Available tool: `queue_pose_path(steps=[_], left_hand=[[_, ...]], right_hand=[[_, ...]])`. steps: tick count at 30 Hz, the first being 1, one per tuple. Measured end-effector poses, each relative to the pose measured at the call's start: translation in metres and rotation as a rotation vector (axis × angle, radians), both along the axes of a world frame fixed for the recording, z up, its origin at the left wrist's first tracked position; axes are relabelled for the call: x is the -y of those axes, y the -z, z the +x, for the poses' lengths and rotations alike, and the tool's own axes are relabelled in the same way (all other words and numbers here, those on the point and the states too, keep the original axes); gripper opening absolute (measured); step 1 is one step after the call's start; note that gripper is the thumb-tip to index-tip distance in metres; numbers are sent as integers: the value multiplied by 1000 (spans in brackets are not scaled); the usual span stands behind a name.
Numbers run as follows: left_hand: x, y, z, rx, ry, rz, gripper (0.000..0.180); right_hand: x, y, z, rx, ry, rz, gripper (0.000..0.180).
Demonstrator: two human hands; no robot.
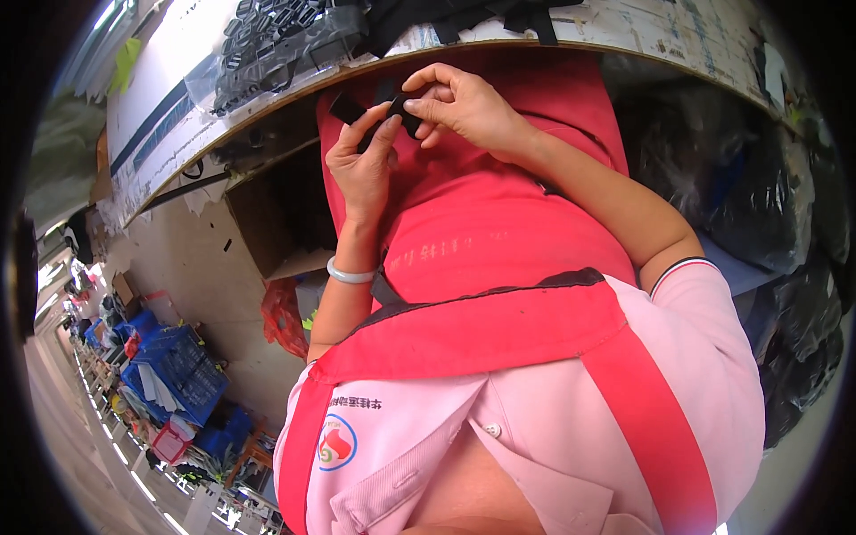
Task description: Assembling plastic buckles and hardware onto black nylon straps at a workstation.
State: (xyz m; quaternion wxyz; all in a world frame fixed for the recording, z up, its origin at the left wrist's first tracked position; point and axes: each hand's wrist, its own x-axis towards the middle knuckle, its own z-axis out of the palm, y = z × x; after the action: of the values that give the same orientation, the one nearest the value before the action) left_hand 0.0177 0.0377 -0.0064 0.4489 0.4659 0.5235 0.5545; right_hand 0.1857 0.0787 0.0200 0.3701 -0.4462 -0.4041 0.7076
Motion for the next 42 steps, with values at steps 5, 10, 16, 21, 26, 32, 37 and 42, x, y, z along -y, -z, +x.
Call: queue_pose_path(steps=[5, 10, 16, 21, 26, 32, 37, 42], left_hand=[[4, -5, -4, -12, 52, -32, 18], [8, -11, -4, -143, 128, 139, 20], [12, -16, -5, -136, 128, 158, 21], [13, -16, -4, -150, 134, 149, 21], [17, -13, -4, -141, 133, 136, 20], [18, -12, 1, -100, 126, 81, 12], [21, 2, -3, 419, 204, -351, 18], [16, 11, -7, 702, 237, -345, 21]], right_hand=[[-12, -2, 15, -15, -231, -68, 25], [-18, -6, 23, 96, -376, -63, 19], [-10, -6, 16, 200, -239, 252, 15], [-9, 0, 18, 117, -249, 221, 12], [-9, -2, 14, 23, -248, 95, 13], [-34, 13, 28, 236, -67, 389, 9], [-58, -27, 9, 79, 122, 365, 19], [-27, -42, -46, 18, -223, 498, 38]])
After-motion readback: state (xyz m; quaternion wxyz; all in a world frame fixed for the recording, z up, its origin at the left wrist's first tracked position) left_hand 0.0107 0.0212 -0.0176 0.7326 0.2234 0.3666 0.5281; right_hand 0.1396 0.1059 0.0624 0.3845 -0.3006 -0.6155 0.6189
